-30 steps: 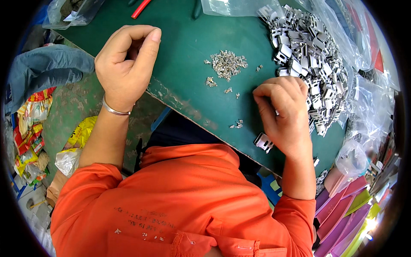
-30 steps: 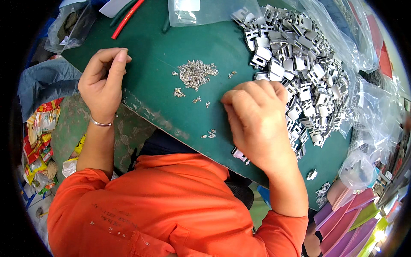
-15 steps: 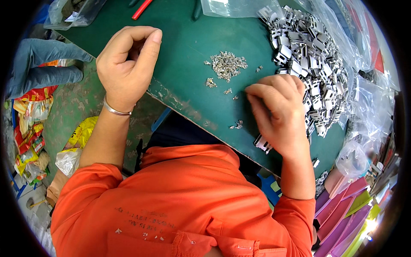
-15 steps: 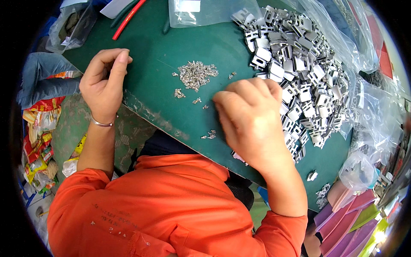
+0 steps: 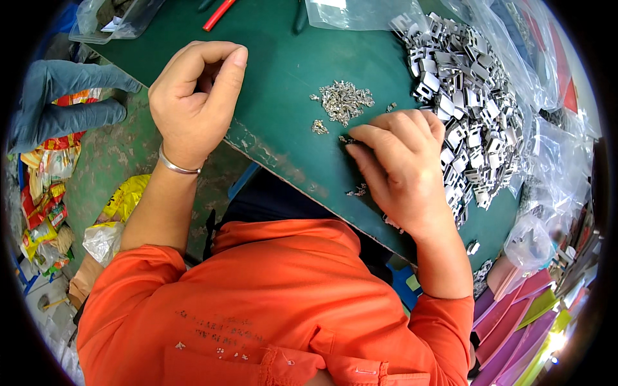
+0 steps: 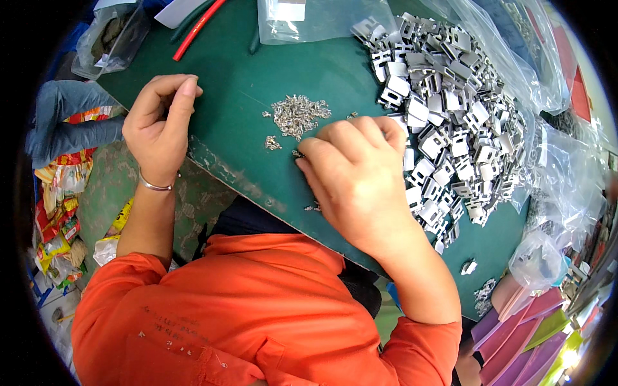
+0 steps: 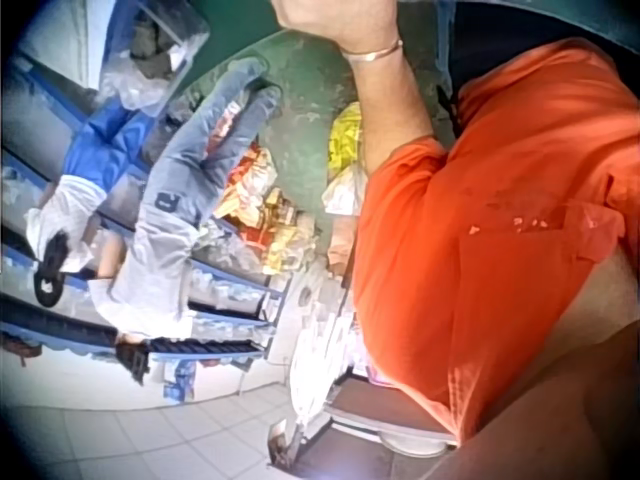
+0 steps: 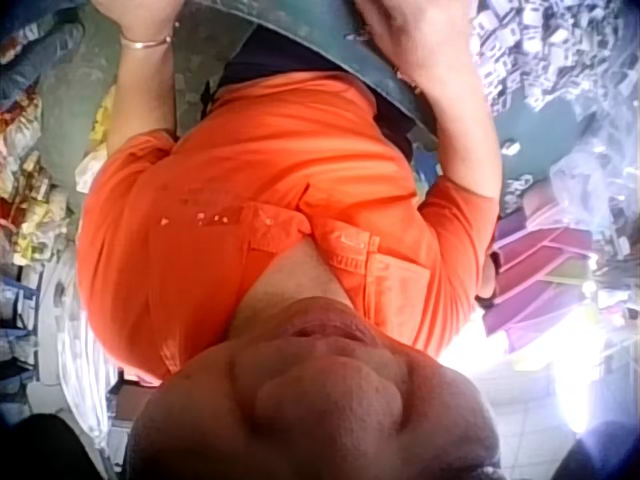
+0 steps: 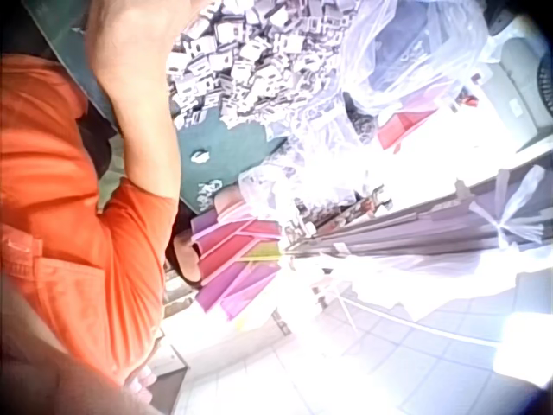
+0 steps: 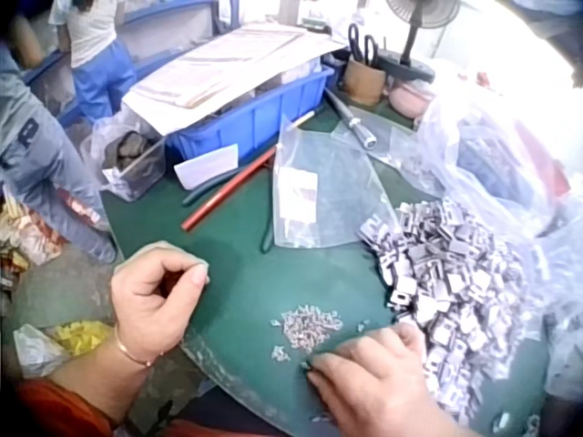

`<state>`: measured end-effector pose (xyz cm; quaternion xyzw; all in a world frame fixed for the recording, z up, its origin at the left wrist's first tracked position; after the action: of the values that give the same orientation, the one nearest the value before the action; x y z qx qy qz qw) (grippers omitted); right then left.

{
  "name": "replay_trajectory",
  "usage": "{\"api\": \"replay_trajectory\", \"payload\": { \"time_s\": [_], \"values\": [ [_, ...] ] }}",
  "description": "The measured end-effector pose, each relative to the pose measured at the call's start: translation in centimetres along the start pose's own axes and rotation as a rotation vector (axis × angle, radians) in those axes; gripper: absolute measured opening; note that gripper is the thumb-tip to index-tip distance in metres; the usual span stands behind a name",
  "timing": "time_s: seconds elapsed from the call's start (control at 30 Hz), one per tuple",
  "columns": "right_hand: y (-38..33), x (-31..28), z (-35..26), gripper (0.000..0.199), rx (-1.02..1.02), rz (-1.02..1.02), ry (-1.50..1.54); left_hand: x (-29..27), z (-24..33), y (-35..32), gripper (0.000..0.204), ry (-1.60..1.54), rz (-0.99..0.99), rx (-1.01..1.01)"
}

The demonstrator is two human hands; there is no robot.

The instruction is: The person assembles small metal hardware components by hand at a green workbench. They pick up individual pieces from a large pile, fit them together, and place the assembled units into a clear plastic bag. The person also handles a small bowl of screws and other loose parts during the process.

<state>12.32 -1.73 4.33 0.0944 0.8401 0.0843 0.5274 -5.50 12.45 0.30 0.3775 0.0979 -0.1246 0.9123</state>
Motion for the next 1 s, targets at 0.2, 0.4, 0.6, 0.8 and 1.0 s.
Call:
{"api": "replay_trajectory", "payload": {
  "time_s": [0.2,0.4,0.6,0.8,1.0],
  "values": [
    [0.0,0.3,-0.6,0.021,-0.06,0.01,-0.017,-0.2,-0.1,0.0,0.004,0.011,-0.003,-0.006],
    [-0.2,0.0,-0.7,0.02,-0.021,0.024,-0.029,-0.1,-0.1,0.1,0.004,0.013,0.004,0.007],
    [0.2,0.6,-0.8,0.018,-0.022,0.007,-0.031,-0.2,0.1,0.2,0.004,0.03,0.003,-0.002],
    [-1.6,0.3,-1.5,0.02,-0.016,-0.112,0.003,-0.2,0.0,0.0,0.004,0.019,0.003,-0.002],
    [-1.8,-1.4,0.1,0.019,0.114,0.009,-0.01,-0.3,0.0,0.0,0.004,0.032,-0.002,-0.015]
  ]
}}
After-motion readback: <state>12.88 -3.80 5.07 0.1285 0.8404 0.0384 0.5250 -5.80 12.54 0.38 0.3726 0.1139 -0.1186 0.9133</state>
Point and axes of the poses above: each hand's wrist, its own y-axis towards the middle knuckle, its own x-axis out of the palm, z = x × y, the point moved 5 cm from there along y, towards the middle knuckle, and after that the axes turned 11 degrees about x, right-handed, at the moved point
